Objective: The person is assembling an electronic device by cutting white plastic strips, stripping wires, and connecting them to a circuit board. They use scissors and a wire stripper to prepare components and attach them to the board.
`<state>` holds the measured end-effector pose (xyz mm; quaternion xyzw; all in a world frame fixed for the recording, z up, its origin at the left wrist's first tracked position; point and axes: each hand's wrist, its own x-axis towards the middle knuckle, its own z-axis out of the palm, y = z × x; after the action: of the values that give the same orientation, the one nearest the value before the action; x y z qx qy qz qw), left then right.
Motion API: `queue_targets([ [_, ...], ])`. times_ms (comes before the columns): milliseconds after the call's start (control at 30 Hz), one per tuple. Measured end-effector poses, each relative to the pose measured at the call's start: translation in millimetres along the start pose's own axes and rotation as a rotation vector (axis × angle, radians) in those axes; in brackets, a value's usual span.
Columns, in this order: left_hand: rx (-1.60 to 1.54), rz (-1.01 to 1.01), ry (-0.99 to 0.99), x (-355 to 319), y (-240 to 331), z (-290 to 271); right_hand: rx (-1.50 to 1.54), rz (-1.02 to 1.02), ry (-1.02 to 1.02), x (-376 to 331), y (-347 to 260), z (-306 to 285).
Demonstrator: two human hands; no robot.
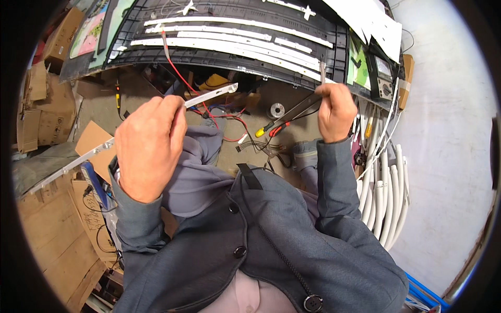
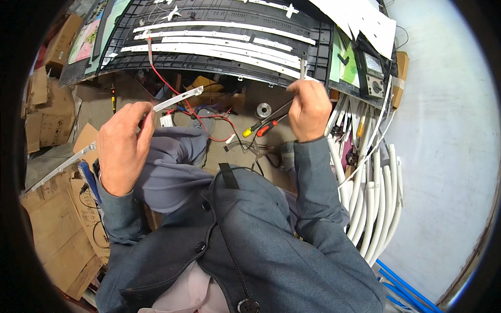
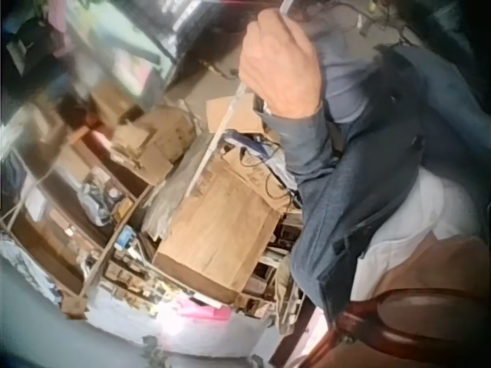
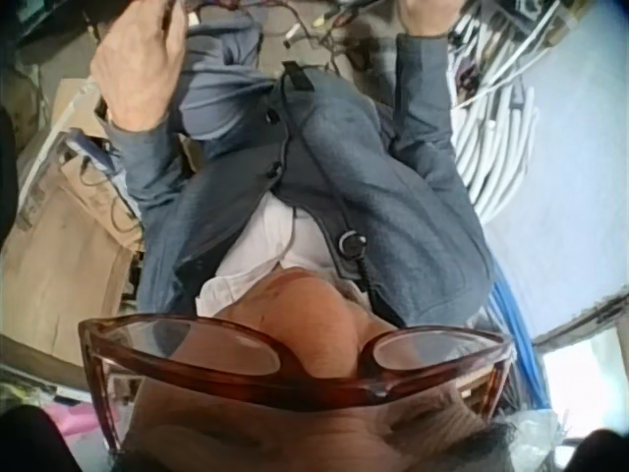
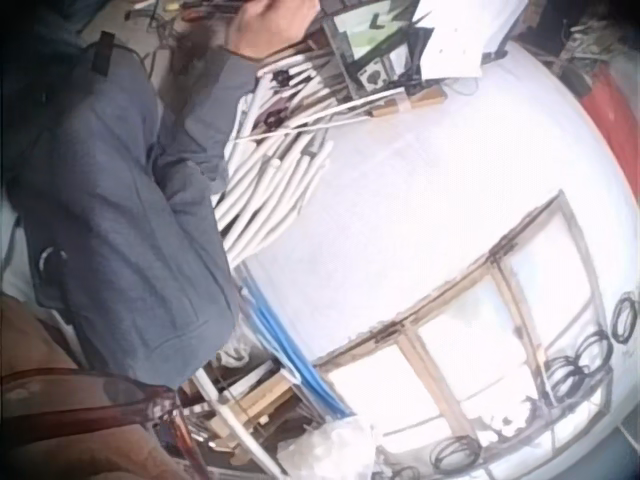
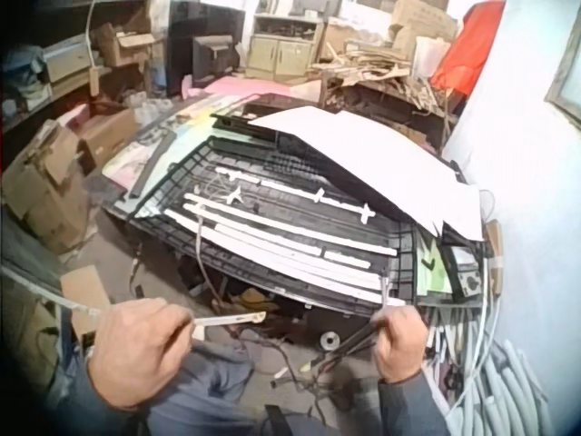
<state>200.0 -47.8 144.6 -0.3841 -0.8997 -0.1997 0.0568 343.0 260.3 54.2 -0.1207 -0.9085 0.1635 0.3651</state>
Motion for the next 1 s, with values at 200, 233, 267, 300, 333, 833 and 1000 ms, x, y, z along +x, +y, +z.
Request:
queue_targets([
  [200,-0.035,0.04,-0.003,2.9,4.7,3.6,0.158,0.214,-0.754,-122.7,-14.2,26.9],
  [233,-0.037,0.038,0.001,2.4,4.6,3.5,0.069,0.371,-0.943,-159.0,-0.3,43.7],
  [267,-0.024,0.04,0.016,7.3,5.9,-1.8,-0.126,0.436,-1.075,-214.6,27.2,69.2],
  [300,-0.052,0.018,0.0,9.7,6.0,-0.4,-0.257,0.487,-1.21,-241.7,36.5,79.1],
  [333,-0.061,0.034,0.005,13.8,6.3,2.0,-0.31,0.567,-1.334,-251.8,41.8,85.9],
  [833,-0.225,0.106,-0.089,12.3,-19.5,16.6,-0.341,0.557,-1.15,-325.6,81.9,109.7],
  [1000,-0.218,0.15,-0.083,32.4,-10.2,10.5,-0.411,0.637,-1.12,-298.4,73.1,98.0],
])
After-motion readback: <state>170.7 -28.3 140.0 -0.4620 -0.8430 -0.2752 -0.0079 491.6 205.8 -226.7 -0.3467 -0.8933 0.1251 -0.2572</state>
